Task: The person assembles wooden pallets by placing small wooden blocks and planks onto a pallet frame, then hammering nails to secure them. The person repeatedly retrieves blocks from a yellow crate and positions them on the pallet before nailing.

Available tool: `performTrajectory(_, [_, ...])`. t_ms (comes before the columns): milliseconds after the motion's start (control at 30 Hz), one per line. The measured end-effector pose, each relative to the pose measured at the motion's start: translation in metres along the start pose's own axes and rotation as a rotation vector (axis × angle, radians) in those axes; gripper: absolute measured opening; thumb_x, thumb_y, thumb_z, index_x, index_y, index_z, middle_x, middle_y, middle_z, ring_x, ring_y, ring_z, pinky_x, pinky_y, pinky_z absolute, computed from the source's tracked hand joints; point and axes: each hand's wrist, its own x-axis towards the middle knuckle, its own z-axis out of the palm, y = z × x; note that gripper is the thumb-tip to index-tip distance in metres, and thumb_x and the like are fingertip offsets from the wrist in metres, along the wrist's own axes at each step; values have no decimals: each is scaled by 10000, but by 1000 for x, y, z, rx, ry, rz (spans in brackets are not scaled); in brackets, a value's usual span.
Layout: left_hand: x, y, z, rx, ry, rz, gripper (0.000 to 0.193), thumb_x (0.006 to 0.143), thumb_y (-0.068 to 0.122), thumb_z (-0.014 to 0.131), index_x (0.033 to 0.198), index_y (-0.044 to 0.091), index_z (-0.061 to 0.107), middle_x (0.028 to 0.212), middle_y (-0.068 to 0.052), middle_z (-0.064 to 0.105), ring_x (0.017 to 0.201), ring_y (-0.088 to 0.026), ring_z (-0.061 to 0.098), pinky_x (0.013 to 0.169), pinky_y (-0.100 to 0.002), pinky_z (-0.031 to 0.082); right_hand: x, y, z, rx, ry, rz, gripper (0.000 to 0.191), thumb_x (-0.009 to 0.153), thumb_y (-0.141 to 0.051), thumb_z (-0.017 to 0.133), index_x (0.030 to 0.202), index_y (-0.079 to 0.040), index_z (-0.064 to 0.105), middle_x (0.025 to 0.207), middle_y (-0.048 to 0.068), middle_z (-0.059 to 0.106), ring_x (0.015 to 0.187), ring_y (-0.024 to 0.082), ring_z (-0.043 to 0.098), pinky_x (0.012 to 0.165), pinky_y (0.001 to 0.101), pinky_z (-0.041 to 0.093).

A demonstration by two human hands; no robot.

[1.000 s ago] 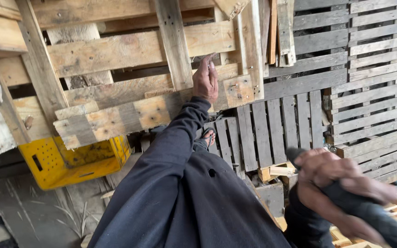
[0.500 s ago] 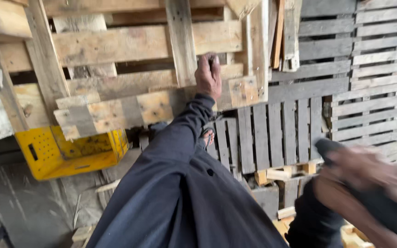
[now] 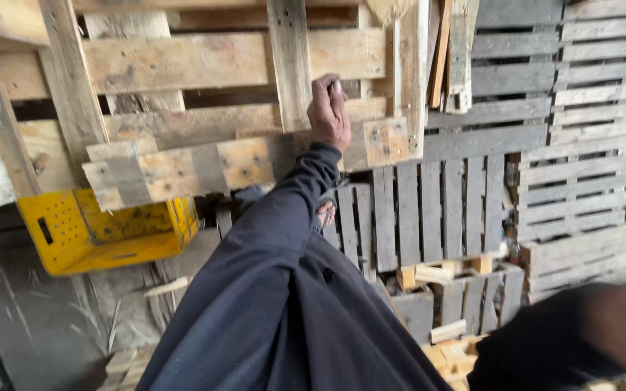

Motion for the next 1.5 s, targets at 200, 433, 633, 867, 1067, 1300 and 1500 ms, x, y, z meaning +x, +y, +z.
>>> performTrajectory(200, [1,6,1,-103,80,10,138,1147,154,453,1166,54,546,929,-78,601,782,-159,553,723,-313,514,-143,70,42,-722,-363,1385,223,1027,-290,562,1023,-68,592,621,8,527,490,104,498,434,262,428])
performTrajectory(433, [1,11,-5,11,37,23,143,1127,160,457,1181,57,540,830,-77,584,727,-154,589,704,-321,536,-146,44,30,-302,-228,691,352,1062,-372,642,1048,-23,600,805,43,645,624,125,604,574,269,534])
performTrajectory(633, [5,12,-8,154,48,122,184,1118,170,434,1194,43,543,941,-118,617,847,-200,626,745,-351,541,-173,77,33,-811,-410,1415,242,1027,-316,609,984,-78,608,673,56,557,526,108,466,468,289,423])
performTrajectory(867, [3,10,6,5,21,17,143,1113,167,476,1147,44,542,936,-80,590,753,-140,594,690,-311,545,-85,20,32,22,-225,664,570,812,-584,711,1057,-75,636,764,34,614,596,125,599,540,283,518])
performTrajectory(1067, [3,6,-4,-3,2,25,123,1134,152,450,1143,63,534,912,-82,567,737,-141,568,697,-307,532,-152,69,44,-183,-121,953,373,966,-338,723,1208,-134,527,859,32,598,670,129,561,577,281,498])
performTrajectory(1300, [4,18,-4,37,-13,-52,139,1120,146,459,1144,55,561,875,-100,610,754,-175,628,722,-345,556,-215,78,23,-548,-117,1298,295,1006,-378,596,974,-90,540,656,-41,487,519,73,444,446,262,361])
performTrajectory(1500, [0,10,0,47,-4,45,156,1117,185,444,1133,67,545,941,-125,637,806,-224,648,710,-358,544,-198,91,51,-679,-214,1443,350,1024,-389,597,927,-55,567,625,-31,477,502,81,428,437,277,351])
